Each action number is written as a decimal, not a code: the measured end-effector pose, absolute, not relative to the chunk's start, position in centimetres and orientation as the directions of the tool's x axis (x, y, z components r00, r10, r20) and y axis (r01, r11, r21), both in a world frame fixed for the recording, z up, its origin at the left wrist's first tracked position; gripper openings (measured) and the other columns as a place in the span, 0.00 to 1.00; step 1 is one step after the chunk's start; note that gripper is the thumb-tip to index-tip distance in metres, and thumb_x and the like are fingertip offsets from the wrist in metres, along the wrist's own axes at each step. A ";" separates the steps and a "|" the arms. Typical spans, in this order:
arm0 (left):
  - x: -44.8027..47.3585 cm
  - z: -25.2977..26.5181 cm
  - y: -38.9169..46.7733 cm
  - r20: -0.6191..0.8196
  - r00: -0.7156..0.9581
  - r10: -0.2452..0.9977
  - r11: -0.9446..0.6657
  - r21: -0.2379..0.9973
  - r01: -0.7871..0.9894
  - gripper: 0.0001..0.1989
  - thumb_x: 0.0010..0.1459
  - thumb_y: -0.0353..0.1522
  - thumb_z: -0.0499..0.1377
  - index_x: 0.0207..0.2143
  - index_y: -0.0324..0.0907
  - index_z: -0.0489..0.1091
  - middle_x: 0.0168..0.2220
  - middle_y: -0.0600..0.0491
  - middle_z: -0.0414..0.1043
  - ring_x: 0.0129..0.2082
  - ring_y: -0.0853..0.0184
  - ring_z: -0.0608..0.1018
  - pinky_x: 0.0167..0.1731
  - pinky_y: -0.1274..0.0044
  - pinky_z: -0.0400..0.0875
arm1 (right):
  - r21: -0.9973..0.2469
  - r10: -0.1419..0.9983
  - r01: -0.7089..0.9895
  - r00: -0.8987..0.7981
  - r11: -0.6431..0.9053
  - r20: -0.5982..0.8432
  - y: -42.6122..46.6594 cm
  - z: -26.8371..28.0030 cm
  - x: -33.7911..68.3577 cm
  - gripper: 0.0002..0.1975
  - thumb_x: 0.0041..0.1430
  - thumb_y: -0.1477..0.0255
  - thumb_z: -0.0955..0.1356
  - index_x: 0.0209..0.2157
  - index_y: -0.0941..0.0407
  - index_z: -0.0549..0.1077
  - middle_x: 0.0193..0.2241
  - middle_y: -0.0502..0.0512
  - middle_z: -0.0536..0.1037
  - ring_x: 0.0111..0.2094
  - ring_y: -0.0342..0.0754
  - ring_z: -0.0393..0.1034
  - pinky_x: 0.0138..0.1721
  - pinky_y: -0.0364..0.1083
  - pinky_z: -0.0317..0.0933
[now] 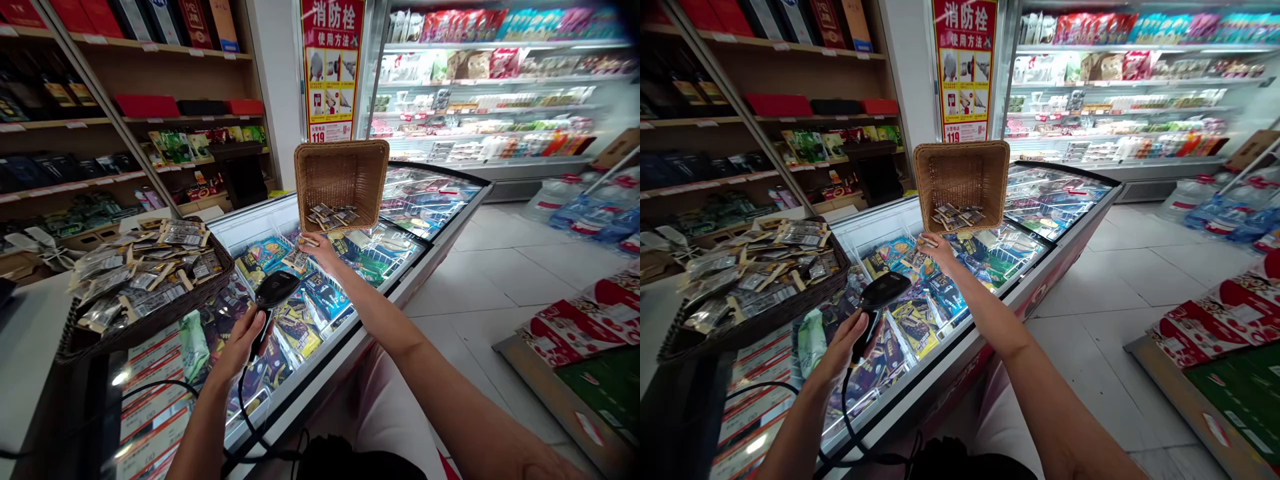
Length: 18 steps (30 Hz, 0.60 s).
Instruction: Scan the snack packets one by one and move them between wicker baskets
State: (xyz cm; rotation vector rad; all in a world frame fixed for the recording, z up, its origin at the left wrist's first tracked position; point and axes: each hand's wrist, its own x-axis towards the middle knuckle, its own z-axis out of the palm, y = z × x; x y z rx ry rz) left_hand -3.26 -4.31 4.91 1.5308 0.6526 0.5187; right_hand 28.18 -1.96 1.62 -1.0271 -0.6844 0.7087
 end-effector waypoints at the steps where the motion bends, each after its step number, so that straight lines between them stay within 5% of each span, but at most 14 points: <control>1: -3.3 5.0 -4.3 -0.059 0.740 0.670 -0.015 0.996 0.093 0.32 0.54 0.63 0.64 0.33 0.43 0.67 0.26 0.57 0.69 0.15 0.74 0.65 0.15 0.80 0.54 | -0.914 0.793 -0.210 0.587 0.347 0.166 -1.9 1.6 28.3 0.27 0.37 0.70 0.83 0.44 0.53 0.83 0.46 0.55 0.84 0.48 0.51 0.79 0.52 0.50 0.71; 8: -3.2 5.1 -4.5 -0.025 0.745 0.667 -0.041 0.997 0.070 0.31 0.56 0.61 0.63 0.32 0.42 0.68 0.27 0.56 0.70 0.16 0.76 0.63 0.17 0.80 0.55 | -0.897 0.802 -0.279 0.584 0.343 0.125 -2.0 2.3 28.5 0.25 0.37 0.73 0.82 0.41 0.53 0.82 0.39 0.52 0.85 0.43 0.49 0.79 0.49 0.47 0.70; 13: -3.0 5.1 -4.5 -0.074 0.708 0.702 0.019 0.996 0.085 0.34 0.51 0.65 0.65 0.33 0.43 0.68 0.26 0.56 0.70 0.15 0.74 0.63 0.15 0.79 0.54 | -0.892 0.774 -0.304 0.629 0.333 0.075 -2.1 2.4 28.5 0.23 0.36 0.72 0.81 0.39 0.53 0.82 0.36 0.49 0.84 0.34 0.45 0.75 0.37 0.43 0.66; 18: -2.7 6.0 -5.4 -0.045 0.629 0.776 0.043 0.999 0.019 0.32 0.53 0.62 0.66 0.32 0.42 0.69 0.26 0.56 0.70 0.16 0.76 0.63 0.17 0.81 0.55 | -0.899 0.594 -0.314 0.801 0.304 -0.078 -1.2 1.6 29.6 0.10 0.39 0.73 0.77 0.28 0.55 0.80 0.28 0.51 0.81 0.30 0.46 0.72 0.32 0.44 0.65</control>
